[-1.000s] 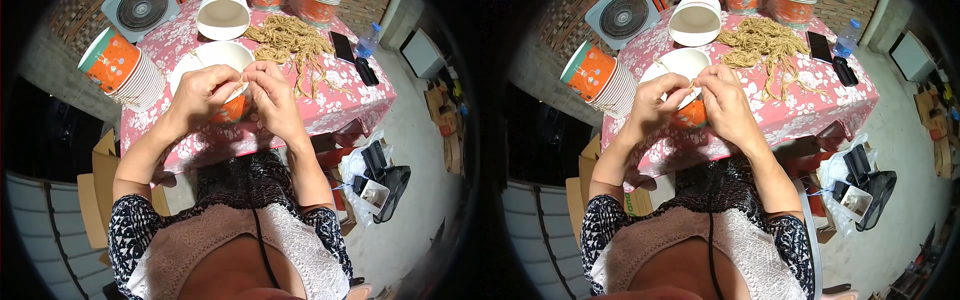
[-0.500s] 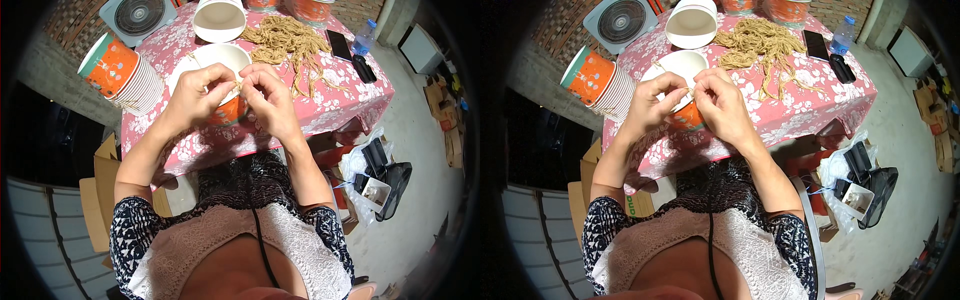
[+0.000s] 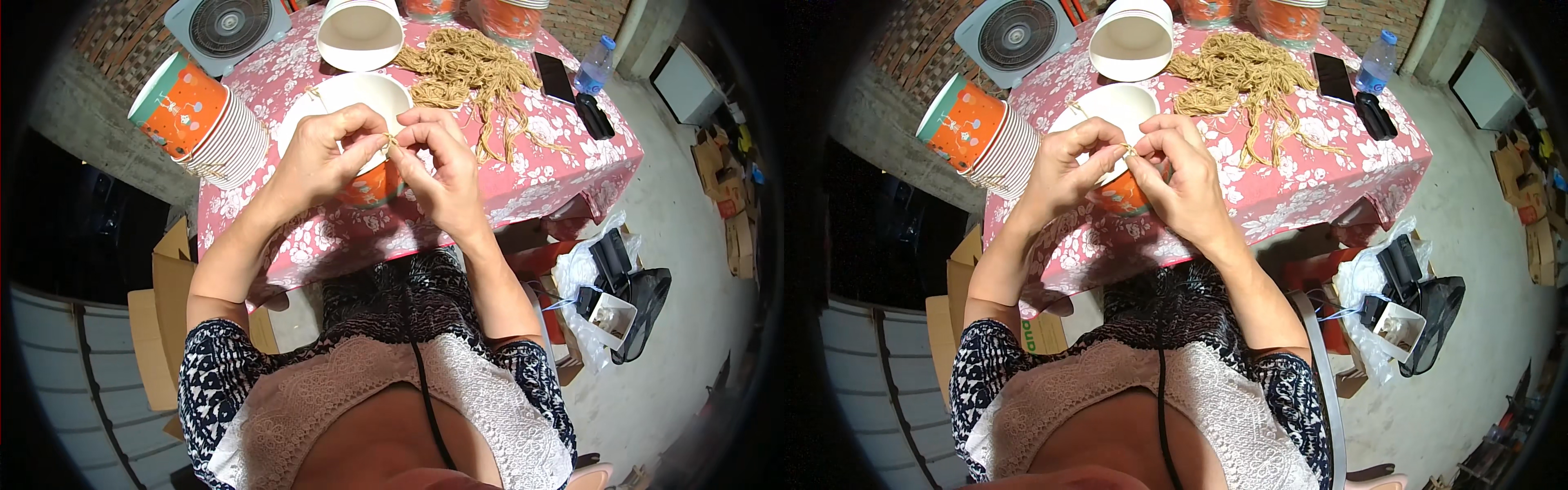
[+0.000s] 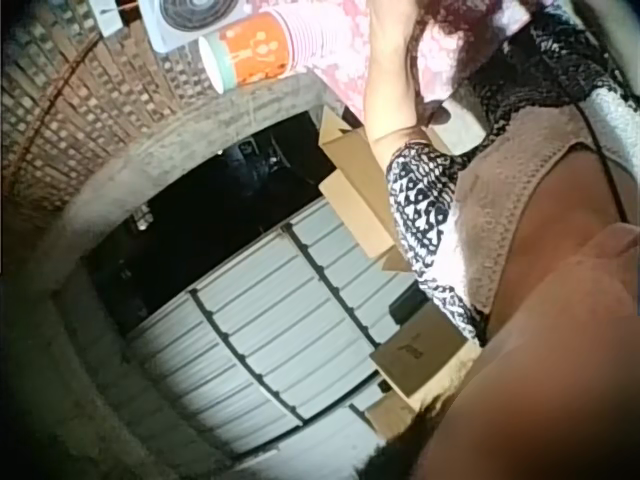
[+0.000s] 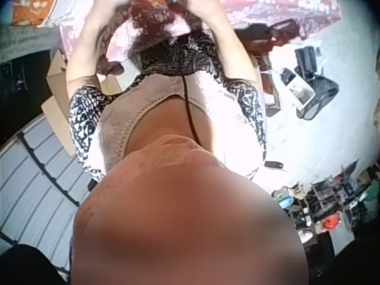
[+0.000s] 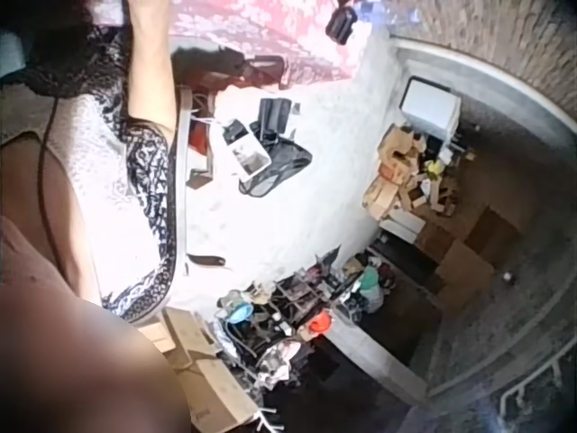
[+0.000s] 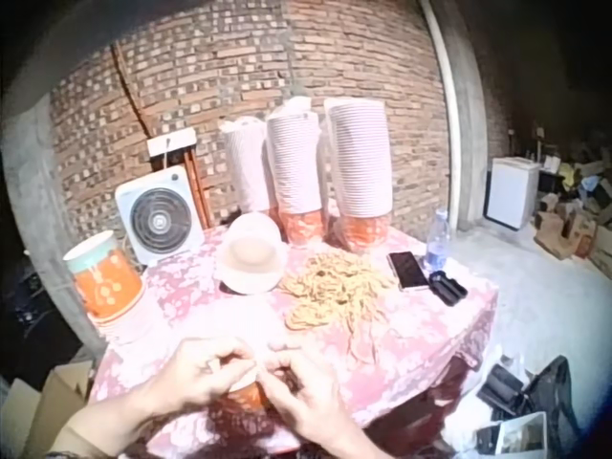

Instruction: Thread string through pre-punched holes in paper bowls and tie them.

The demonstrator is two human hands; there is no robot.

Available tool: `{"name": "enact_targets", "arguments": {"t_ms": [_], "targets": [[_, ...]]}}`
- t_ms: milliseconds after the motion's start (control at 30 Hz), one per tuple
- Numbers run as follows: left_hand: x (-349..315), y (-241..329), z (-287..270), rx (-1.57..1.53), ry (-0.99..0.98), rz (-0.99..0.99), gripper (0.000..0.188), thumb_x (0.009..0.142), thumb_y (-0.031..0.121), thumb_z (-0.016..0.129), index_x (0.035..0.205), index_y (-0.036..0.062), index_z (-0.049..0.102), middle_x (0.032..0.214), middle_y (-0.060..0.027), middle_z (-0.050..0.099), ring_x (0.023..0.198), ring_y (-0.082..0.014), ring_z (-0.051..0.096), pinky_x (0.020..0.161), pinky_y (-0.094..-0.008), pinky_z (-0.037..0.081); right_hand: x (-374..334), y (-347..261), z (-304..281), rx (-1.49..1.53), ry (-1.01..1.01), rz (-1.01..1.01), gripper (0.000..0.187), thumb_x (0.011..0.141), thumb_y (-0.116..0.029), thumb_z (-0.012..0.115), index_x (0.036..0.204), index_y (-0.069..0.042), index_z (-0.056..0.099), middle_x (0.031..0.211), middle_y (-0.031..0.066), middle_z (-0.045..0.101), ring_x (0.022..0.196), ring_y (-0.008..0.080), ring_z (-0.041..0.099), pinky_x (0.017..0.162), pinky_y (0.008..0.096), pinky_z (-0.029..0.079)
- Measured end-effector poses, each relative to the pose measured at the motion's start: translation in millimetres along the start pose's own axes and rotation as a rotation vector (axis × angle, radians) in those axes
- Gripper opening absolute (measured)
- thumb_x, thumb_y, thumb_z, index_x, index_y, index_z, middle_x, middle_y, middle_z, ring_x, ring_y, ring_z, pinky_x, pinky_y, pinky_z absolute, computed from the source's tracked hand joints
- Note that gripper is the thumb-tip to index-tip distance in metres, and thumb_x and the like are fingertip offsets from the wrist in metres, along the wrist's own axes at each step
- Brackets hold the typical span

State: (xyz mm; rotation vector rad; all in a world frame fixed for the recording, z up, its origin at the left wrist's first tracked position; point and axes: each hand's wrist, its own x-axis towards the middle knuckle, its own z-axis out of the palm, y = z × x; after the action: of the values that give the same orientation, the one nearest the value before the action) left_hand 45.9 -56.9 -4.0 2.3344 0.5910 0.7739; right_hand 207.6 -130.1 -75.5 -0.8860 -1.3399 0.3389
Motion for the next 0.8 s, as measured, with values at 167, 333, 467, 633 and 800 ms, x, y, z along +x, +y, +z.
{"name": "enact_targets", "arguments": {"t_ms": [167,333,467,633,800], "targets": [[0.3,-0.1,-0.7,-0.028,-0.021,-0.036,0.009,0.089,0.009,0.063,0.092,0.0001,0.064,0.075,-0.0048,0.064,0.074,-0.0085,0.059,0.069,-0.0259,0.048,-0.8,-2.2,3.5,-0.011,-0.010,0.036,0.007,0.085,-0.001,0.065,0.089,0.002,0.059,0.110,0.0127,0.055,0.078,0.0134,0.057,0.061,0.0247,0.047],[1.0,-0.2,-1.6,-0.059,-0.030,-0.071,0.011,0.090,0.010,0.062,0.090,-0.0003,0.064,0.074,-0.0025,0.063,0.073,-0.0076,0.056,0.068,-0.0253,0.047,-3.7,-3.4,5.5,-0.035,0.018,-0.009,0.009,0.082,0.004,0.064,0.088,0.001,0.058,0.112,0.0156,0.055,0.081,0.0163,0.059,0.057,0.0252,0.048],[1.2,-3.6,-1.1,-0.055,-0.013,-0.054,0.013,0.090,0.012,0.062,0.089,-0.0004,0.064,0.072,-0.0018,0.061,0.071,-0.0069,0.054,0.066,-0.0245,0.045,-4.2,-2.6,7.7,-0.210,0.058,-0.138,0.014,0.078,0.007,0.065,0.087,0.002,0.056,0.112,0.0183,0.054,0.087,0.0248,0.060,0.064,0.0308,0.050],[1.3,-4.7,0.2,-0.076,0.039,-0.081,0.011,0.089,0.010,0.062,0.089,-0.0008,0.064,0.072,-0.0010,0.061,0.070,-0.0066,0.053,0.065,-0.0241,0.044,-8.9,1.4,7.5,-0.385,0.047,-0.296,0.018,0.073,0.011,0.063,0.086,0.004,0.053,0.111,0.0219,0.052,0.091,0.0382,0.053,0.080,0.0429,0.046],[-0.1,-12.2,0.6,-0.077,0.114,-0.077,0.009,0.089,0.007,0.061,0.088,-0.0022,0.063,0.073,-0.0006,0.061,0.067,-0.0057,0.051,0.060,-0.0231,0.042,-22.1,-4.1,2.2,-0.375,-0.035,-0.262,0.019,0.074,0.012,0.062,0.087,0.003,0.052,0.106,0.0214,0.053,0.091,0.0376,0.053,0.079,0.0424,0.046]]}}
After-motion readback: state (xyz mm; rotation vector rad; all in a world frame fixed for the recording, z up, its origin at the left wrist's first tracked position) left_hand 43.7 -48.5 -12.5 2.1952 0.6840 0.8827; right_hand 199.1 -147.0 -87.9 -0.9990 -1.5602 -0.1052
